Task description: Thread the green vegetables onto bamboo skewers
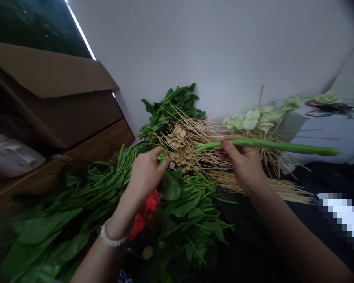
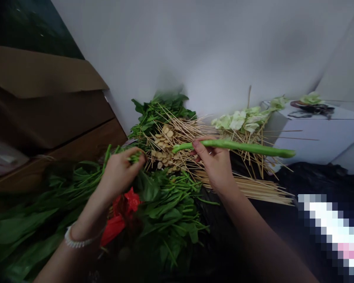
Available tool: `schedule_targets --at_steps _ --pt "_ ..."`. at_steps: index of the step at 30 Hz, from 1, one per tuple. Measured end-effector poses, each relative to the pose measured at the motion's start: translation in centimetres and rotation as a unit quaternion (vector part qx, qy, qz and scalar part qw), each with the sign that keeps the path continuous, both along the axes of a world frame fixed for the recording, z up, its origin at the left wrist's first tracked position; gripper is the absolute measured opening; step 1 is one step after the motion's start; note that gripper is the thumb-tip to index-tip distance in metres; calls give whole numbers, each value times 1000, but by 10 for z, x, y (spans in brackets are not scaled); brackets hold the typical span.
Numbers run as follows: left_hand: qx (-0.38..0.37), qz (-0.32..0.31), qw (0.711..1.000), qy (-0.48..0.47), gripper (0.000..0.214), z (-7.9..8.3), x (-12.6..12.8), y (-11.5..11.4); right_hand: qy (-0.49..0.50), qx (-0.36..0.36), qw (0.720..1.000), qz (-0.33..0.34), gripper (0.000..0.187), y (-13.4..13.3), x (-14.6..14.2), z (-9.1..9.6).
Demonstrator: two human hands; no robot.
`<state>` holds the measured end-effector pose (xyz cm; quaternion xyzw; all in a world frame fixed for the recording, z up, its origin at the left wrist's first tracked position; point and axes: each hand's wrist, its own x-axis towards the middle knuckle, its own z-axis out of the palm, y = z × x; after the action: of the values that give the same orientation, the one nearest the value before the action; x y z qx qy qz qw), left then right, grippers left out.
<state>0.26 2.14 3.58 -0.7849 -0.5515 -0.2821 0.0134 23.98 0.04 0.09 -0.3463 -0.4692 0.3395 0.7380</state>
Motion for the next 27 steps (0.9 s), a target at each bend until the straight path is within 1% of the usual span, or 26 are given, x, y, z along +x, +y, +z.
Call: schedule_targets --at_steps 2,3,4,5,6,7,8,9,10,12,14,15,16,18,20,21,22,25,26,27 --pt "-25 -4 991 131 23 -13 20 -18 8 0 1000 -1 13 1 2 0" --pt "-41 -20 985 168 26 -23 29 -26 14 0 1000 0 12 1 4 0" --pt "-57 -44 981 180 28 -35 36 -33 19 -1 1000 1 12 2 5 0" --pt "-71 -81 979 174 34 -47 42 -39 24 -3 1000 2 12 2 6 0" --pt "-86 -125 975 161 50 -59 46 -43 27 -7 1000 2 12 3 8 0" --pt "-102 -159 970 150 74 -71 48 -46 27 -11 1000 2 12 4 8 0" --pt "-118 -185 965 142 92 -82 50 -47 26 -15 1000 3 12 5 9 0" --pt "-135 -201 961 137 100 -93 52 -48 26 -19 999 2 13 6 10 -1" --pt "-147 -209 957 134 101 -104 54 -49 25 -23 999 1 13 8 10 -2" --pt "-151 -213 957 123 95 -121 58 -49 24 -33 999 1 14 11 11 -5" --pt "-146 -214 960 108 92 -134 62 -50 21 -44 999 1 16 13 11 -8" --pt "-145 -215 961 99 91 -138 63 -50 16 -49 999 1 17 14 11 -9" --pt "-146 -218 961 90 90 -140 63 -50 9 -56 998 2 18 15 10 -11" --pt "-158 -233 957 65 93 -138 61 -49 -8 -73 997 4 20 16 8 -15" --pt "-174 -254 951 22 95 -129 54 -48 -36 -87 995 11 22 16 5 -17" --pt "-179 -260 949 -9 91 -123 50 -47 -53 -92 994 16 23 16 4 -17" --pt "-178 -260 948 -44 81 -115 45 -46 -69 -94 993 23 23 15 2 -17" --pt "-143 -237 950 -145 36 -91 32 -41 -103 -101 989 42 25 12 -1 -15" --pt "-121 -224 951 -177 28 -84 28 -38 -111 -106 987 48 26 11 -2 -14" --pt "-95 -206 951 -208 26 -77 26 -36 -122 -113 985 54 27 9 -4 -13"
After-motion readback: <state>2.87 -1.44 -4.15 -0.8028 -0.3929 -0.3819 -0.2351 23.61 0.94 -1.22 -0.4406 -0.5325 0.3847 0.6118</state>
